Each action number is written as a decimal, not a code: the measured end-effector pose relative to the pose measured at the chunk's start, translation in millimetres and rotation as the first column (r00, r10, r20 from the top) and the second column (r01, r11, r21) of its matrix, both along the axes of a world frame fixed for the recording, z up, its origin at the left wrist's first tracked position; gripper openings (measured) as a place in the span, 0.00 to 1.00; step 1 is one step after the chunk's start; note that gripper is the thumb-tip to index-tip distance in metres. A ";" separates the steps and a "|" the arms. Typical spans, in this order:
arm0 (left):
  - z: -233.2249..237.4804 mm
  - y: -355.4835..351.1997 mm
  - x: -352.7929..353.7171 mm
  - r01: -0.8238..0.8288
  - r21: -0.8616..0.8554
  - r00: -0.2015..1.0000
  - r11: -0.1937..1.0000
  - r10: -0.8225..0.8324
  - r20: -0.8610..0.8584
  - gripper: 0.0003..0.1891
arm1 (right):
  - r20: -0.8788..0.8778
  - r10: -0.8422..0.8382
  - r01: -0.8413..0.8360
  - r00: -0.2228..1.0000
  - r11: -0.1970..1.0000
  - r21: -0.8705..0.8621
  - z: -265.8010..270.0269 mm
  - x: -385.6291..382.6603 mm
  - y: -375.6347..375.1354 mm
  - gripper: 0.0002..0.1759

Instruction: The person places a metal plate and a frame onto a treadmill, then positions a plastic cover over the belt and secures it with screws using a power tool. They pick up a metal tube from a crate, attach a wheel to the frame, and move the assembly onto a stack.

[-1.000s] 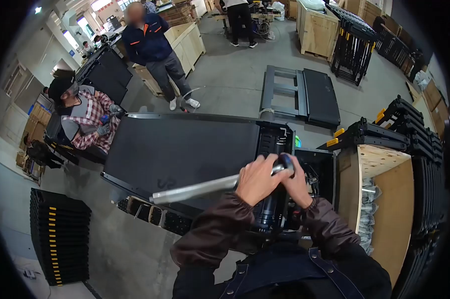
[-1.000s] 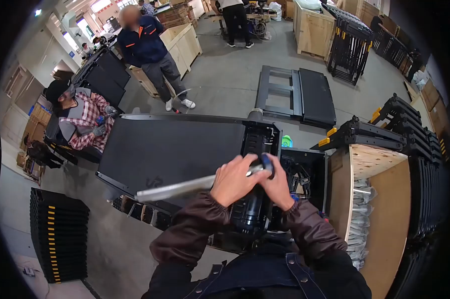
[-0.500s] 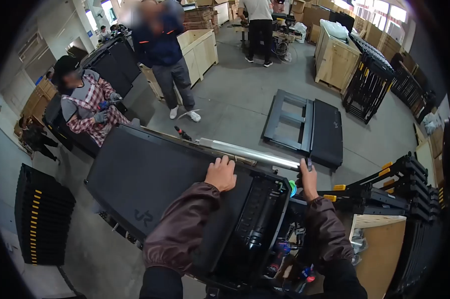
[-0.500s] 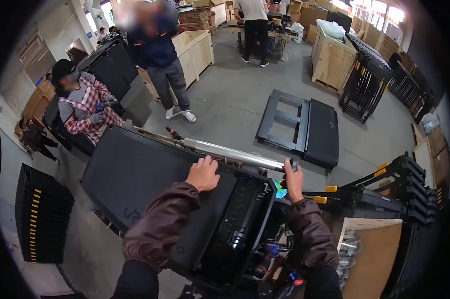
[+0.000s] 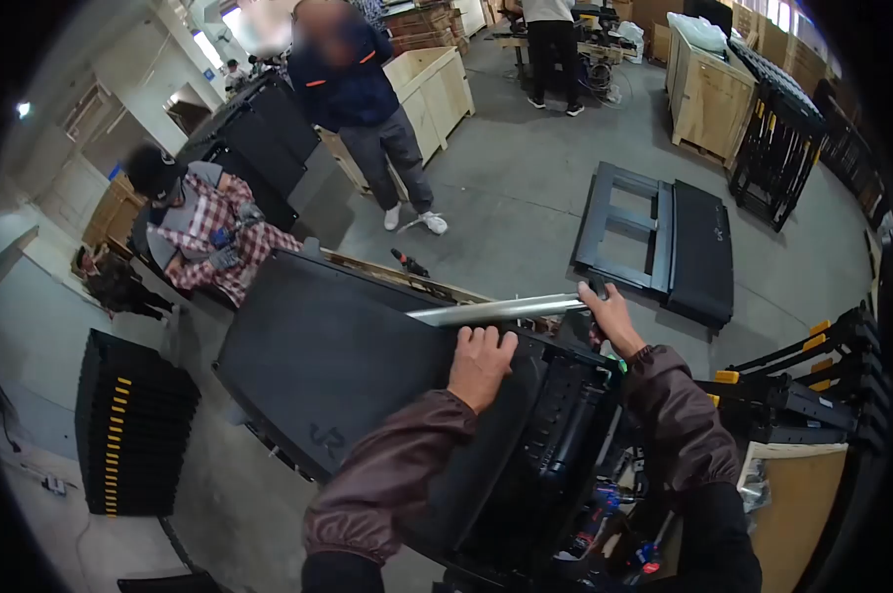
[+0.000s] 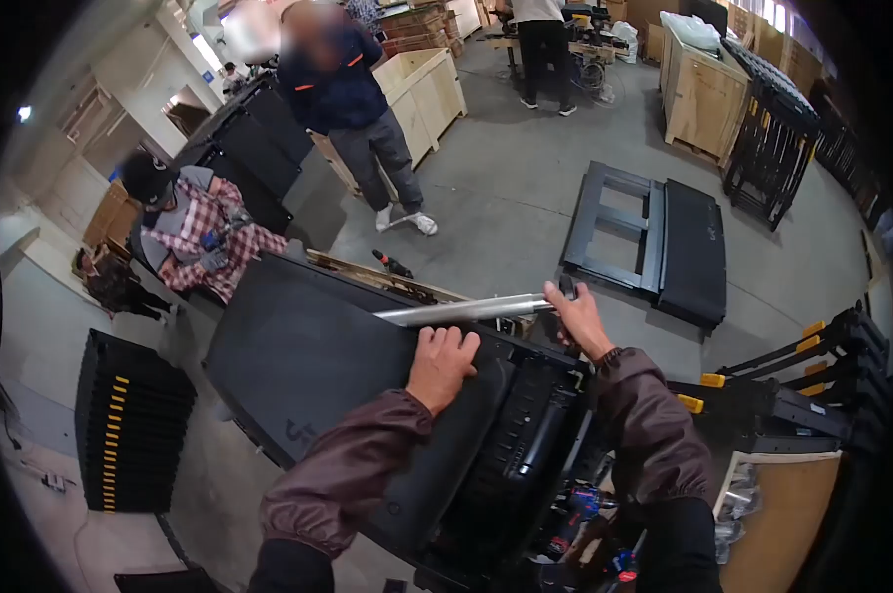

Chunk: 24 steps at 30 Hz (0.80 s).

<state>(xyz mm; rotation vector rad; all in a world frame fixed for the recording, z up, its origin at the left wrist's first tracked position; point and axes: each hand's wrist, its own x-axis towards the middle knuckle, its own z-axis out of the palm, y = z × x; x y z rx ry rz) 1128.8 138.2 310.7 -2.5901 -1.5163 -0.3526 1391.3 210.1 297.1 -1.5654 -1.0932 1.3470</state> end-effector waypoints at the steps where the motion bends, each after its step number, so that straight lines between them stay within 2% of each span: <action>1: 5.1 -4.3 2.0 -0.005 0.031 1.000 1.000 0.004 0.010 0.23 | -0.015 0.093 -0.093 0.996 0.996 0.006 5.2 -10.9 5.7 0.35; 2: -1.5 -3.9 4.5 -0.012 0.081 1.000 0.997 0.013 -0.018 0.23 | -0.027 0.204 -0.204 0.979 0.979 0.024 7.2 -22.8 18.3 0.36; 3: 6.0 0.0 -5.2 -0.028 0.197 1.000 0.980 0.030 -0.005 0.24 | 0.050 0.280 -0.282 0.959 0.959 0.024 5.9 -35.6 27.8 0.39; 4: 1.1 -13.6 7.6 -0.028 0.258 0.999 0.966 0.015 0.050 0.25 | 0.066 0.392 -0.394 0.917 0.919 0.007 9.3 -48.5 28.6 0.40; 5: 23.1 -33.7 12.3 -0.105 0.053 0.974 0.993 0.092 0.205 0.25 | 0.099 0.503 -0.506 0.858 0.863 -0.002 21.5 -67.1 42.7 0.41; 7: 40.0 -74.7 -2.4 -0.233 0.019 0.917 0.972 0.213 0.338 0.22 | 0.197 0.643 -0.640 0.741 0.764 -0.086 33.6 -87.0 53.0 0.50; 9: 49.4 -137.0 -25.6 -0.427 -0.034 0.811 0.904 0.399 0.427 0.19 | 0.312 0.731 -0.753 0.607 0.655 -0.069 44.5 -90.3 54.7 0.46; 10: 48.6 -176.3 -38.9 -0.535 -0.067 0.748 0.842 0.509 0.426 0.18 | 0.329 0.781 -0.783 0.531 0.601 -0.162 30.8 -94.5 64.3 0.48; 12: 8.9 -264.2 -67.3 -0.742 -0.252 0.396 0.621 0.710 0.582 0.15 | 0.340 0.850 -0.803 0.402 0.505 -0.316 51.3 -102.5 56.6 0.46; 13: -8.4 -306.1 -75.1 -0.738 -0.325 0.318 0.592 0.729 0.607 0.13 | 0.312 0.872 -0.829 0.377 0.468 -0.306 66.8 -103.0 45.7 0.48; 14: -22.4 -340.0 -75.3 -0.724 -0.401 0.227 0.562 0.743 0.630 0.11 | 0.310 0.871 -0.827 0.383 0.472 -0.305 70.7 -105.4 36.1 0.48; 15: -30.1 -364.5 -69.8 -0.723 -0.407 0.221 0.559 0.744 0.630 0.11 | 0.359 0.853 -0.814 0.379 0.492 -0.310 72.3 -110.6 22.7 0.49; 17: -37.4 -398.1 -54.4 -0.520 -0.703 -0.035 0.485 0.811 0.584 0.10 | 0.416 0.834 -0.802 0.363 0.507 -0.317 77.9 -120.1 3.1 0.49; 18: -39.4 -405.4 -48.8 -0.516 -0.705 -0.042 0.487 0.807 0.589 0.10 | 0.441 0.811 -0.780 0.385 0.541 -0.314 81.3 -121.9 -3.4 0.49; 20: -39.2 -414.4 -41.9 -0.481 -0.681 -0.157 0.552 0.710 0.687 0.11 | 0.468 0.779 -0.750 0.418 0.587 -0.306 83.0 -117.8 -14.7 0.49; 21: -44.2 -415.8 -40.2 -0.474 -0.674 -0.153 0.566 0.701 0.696 0.11 | 0.430 0.750 -0.727 0.503 0.636 -0.258 78.6 -115.0 -14.9 0.49; 22: -49.2 -420.9 -39.9 -0.535 -0.604 -0.103 0.591 0.664 0.741 0.10 | 0.385 0.717 -0.701 0.581 0.681 -0.211 73.1 -112.9 -15.5 0.49; 23: -55.6 -426.8 -42.1 -0.593 -0.527 -0.051 0.609 0.624 0.780 0.10 | 0.395 0.710 -0.698 0.584 0.687 -0.202 66.3 -109.2 -18.0 0.49; 24: -51.1 -428.1 -43.9 -0.590 -0.520 -0.048 0.618 0.616 0.786 0.10 | 0.369 0.703 -0.699 0.608 0.694 -0.170 57.9 -103.9 -20.2 0.52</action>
